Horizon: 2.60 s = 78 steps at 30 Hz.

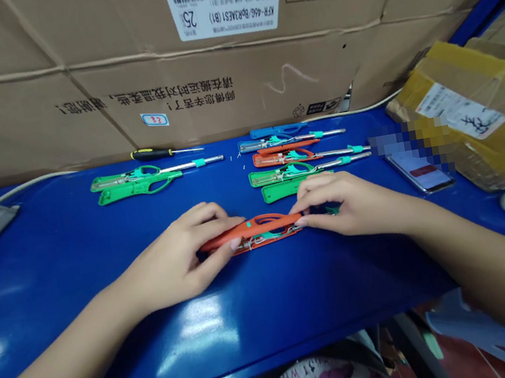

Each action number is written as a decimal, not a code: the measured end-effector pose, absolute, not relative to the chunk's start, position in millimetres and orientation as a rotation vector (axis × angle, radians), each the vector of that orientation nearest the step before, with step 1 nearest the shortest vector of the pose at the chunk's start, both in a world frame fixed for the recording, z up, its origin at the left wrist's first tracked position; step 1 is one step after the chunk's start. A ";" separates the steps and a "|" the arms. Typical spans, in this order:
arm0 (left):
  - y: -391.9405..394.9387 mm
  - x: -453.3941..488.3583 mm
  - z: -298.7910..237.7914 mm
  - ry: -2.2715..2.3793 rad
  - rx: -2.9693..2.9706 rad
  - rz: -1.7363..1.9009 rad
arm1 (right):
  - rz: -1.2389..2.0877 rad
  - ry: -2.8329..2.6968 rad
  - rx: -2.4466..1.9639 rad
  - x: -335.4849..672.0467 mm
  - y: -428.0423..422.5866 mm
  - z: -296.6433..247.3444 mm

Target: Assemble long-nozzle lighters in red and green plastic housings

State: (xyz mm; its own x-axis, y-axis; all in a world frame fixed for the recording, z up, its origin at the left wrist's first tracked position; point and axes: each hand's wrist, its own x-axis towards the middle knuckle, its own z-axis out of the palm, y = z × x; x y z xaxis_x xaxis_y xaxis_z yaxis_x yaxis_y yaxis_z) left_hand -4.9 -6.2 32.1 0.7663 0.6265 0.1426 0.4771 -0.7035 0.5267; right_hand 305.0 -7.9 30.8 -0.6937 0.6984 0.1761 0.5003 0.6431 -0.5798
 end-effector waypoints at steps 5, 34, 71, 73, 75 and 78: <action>-6.4 -4.2 30.2 0.801 2.613 0.373 | 0.553 -2.629 -0.936 306.7 -8.8 27.3; -16.1 -2.0 19.2 0.929 2.875 0.258 | 0.066 -2.827 -0.967 295.3 -22.4 27.3; -2.7 2.7 -1.3 0.789 2.492 0.778 | 0.777 -2.390 -1.103 287.6 -11.6 10.1; -2.7 2.6 -1.3 0.818 2.445 0.781 | 0.766 -2.412 -1.104 287.3 -11.8 11.0; -2.6 2.6 -1.3 0.826 2.443 0.777 | 0.750 -2.428 -1.104 287.1 -12.0 11.7; -2.4 2.5 -1.3 0.810 2.484 0.757 | 0.737 -2.426 -1.088 287.1 -12.1 11.8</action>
